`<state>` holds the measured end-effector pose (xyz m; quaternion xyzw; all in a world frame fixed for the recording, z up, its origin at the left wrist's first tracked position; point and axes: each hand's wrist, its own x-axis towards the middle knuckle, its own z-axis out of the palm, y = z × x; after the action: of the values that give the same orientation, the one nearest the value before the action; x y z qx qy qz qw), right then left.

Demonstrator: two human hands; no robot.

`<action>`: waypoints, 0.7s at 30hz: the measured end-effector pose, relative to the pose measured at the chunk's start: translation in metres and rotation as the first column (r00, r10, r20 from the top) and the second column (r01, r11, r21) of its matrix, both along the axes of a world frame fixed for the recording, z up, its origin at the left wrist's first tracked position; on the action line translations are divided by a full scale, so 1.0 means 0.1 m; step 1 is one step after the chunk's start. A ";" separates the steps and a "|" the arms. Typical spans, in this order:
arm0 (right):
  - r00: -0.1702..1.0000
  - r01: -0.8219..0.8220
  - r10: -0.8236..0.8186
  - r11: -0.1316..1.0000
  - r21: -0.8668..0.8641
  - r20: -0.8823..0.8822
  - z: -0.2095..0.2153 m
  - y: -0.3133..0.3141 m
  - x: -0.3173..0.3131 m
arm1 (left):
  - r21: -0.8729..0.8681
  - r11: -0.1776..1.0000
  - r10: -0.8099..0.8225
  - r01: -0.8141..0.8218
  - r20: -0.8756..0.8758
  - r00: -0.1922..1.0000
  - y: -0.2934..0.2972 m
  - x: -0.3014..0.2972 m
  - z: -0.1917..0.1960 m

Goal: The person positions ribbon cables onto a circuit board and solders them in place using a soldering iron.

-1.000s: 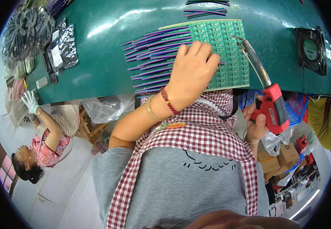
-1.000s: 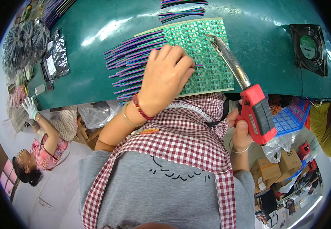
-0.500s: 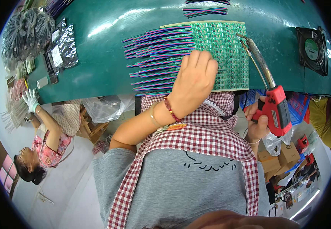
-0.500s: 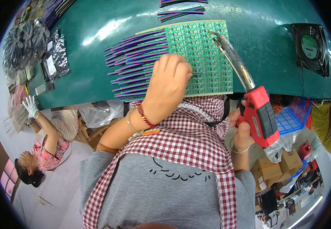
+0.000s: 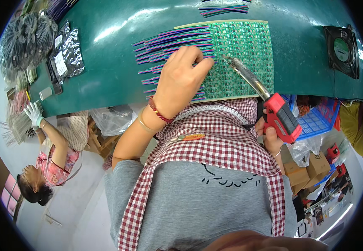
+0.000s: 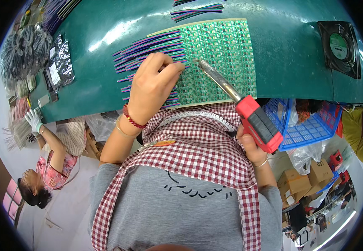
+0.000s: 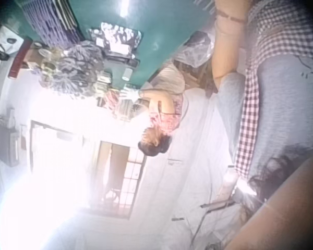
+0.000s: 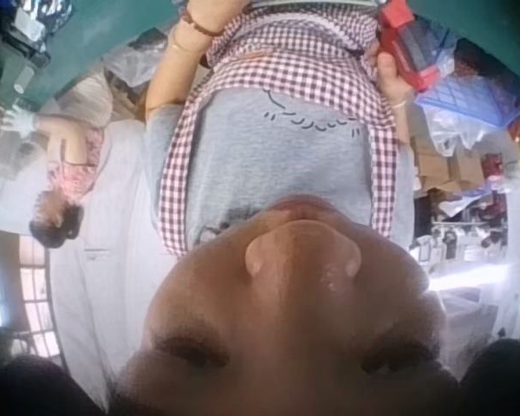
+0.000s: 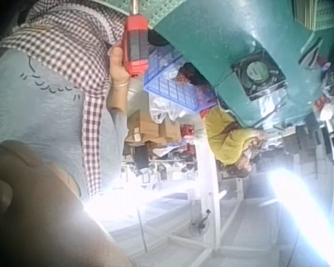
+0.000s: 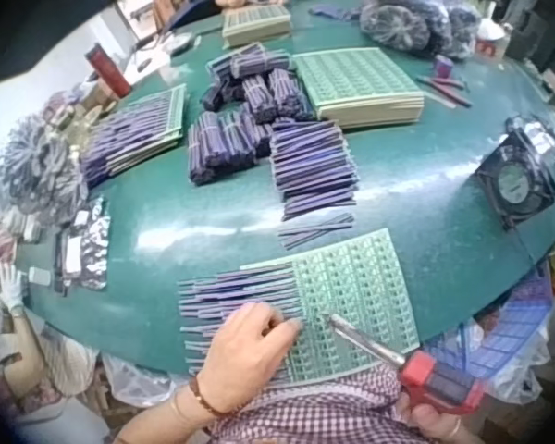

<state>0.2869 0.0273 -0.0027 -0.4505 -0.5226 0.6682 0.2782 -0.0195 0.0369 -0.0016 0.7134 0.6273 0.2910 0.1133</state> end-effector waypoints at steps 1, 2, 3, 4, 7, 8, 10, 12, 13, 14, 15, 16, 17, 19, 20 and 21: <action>1.000 0.003 -0.003 1.000 0.000 -0.010 -0.01 -0.01 -0.01 | -0.004 1.000 0.002 -0.002 -0.007 1.000 0.00 -0.01 0.00; 0.999 -0.033 0.032 0.999 -0.017 -0.039 -0.01 0.00 0.01 | -0.008 1.000 0.004 -0.004 -0.013 1.000 0.00 -0.01 -0.01; 0.999 -0.034 0.033 0.999 -0.018 -0.038 -0.03 0.00 0.02 | -0.009 1.000 0.005 -0.005 -0.012 1.000 0.00 -0.01 -0.01; 0.999 -0.050 0.050 0.999 -0.014 -0.018 -0.05 -0.01 0.03 | -0.007 1.000 0.007 -0.007 -0.010 1.000 0.00 -0.02 -0.01; 0.998 -0.060 0.060 0.998 -0.003 0.012 -0.06 -0.02 0.02 | -0.003 1.000 0.003 -0.003 -0.008 1.000 0.00 -0.03 -0.01; 0.998 -0.053 0.053 0.999 0.003 0.023 -0.06 -0.01 0.02 | -0.001 1.000 -0.004 0.004 -0.010 1.000 0.00 -0.03 -0.01; 0.998 -0.044 0.043 0.999 0.025 0.042 -0.04 0.00 -0.01 | 0.000 1.000 -0.005 0.005 -0.011 1.000 0.00 -0.03 -0.02; 0.998 -0.037 0.034 0.998 0.047 0.062 -0.04 0.02 -0.01 | -0.001 1.000 -0.005 0.005 -0.011 1.000 0.00 -0.03 -0.03; 0.990 -0.088 0.076 0.991 0.104 0.117 -0.07 0.03 0.02 | -0.002 1.000 -0.004 0.004 -0.011 1.000 0.00 -0.04 -0.03; 0.978 -0.142 0.114 0.977 0.157 0.174 -0.09 0.04 0.05 | -0.003 1.000 -0.002 0.002 -0.011 1.000 0.00 -0.04 -0.03; 0.978 -0.143 0.115 0.977 0.157 0.175 -0.10 0.03 0.06 | -0.004 1.000 -0.001 0.001 -0.010 1.000 0.00 -0.04 -0.03; 0.970 -0.168 0.124 0.964 0.206 0.210 -0.12 0.03 0.07 | -0.001 1.000 0.001 -0.001 -0.006 1.000 0.00 -0.04 -0.02; 0.960 -0.195 0.132 0.948 0.253 0.246 -0.12 0.03 0.08 | 0.001 1.000 0.003 -0.003 -0.003 1.000 0.00 -0.03 -0.02; 0.980 -0.125 0.089 0.971 0.204 0.178 -0.04 0.03 0.01 | -0.001 1.000 0.001 -0.001 -0.001 1.000 0.00 -0.03 -0.03; 0.993 -0.058 0.042 0.987 0.149 0.111 0.00 0.02 -0.03 | -0.004 1.000 0.000 0.000 0.001 1.000 0.01 -0.03 -0.04; 0.993 -0.060 0.044 0.987 0.149 0.111 0.01 0.01 -0.05 | -0.003 1.000 0.002 -0.002 0.001 1.000 0.00 -0.03 -0.04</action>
<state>0.2822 0.0278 -0.0015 -0.4496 -0.5977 0.6083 0.2657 -0.0228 0.0372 -0.0057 0.7126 0.6283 0.2903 0.1145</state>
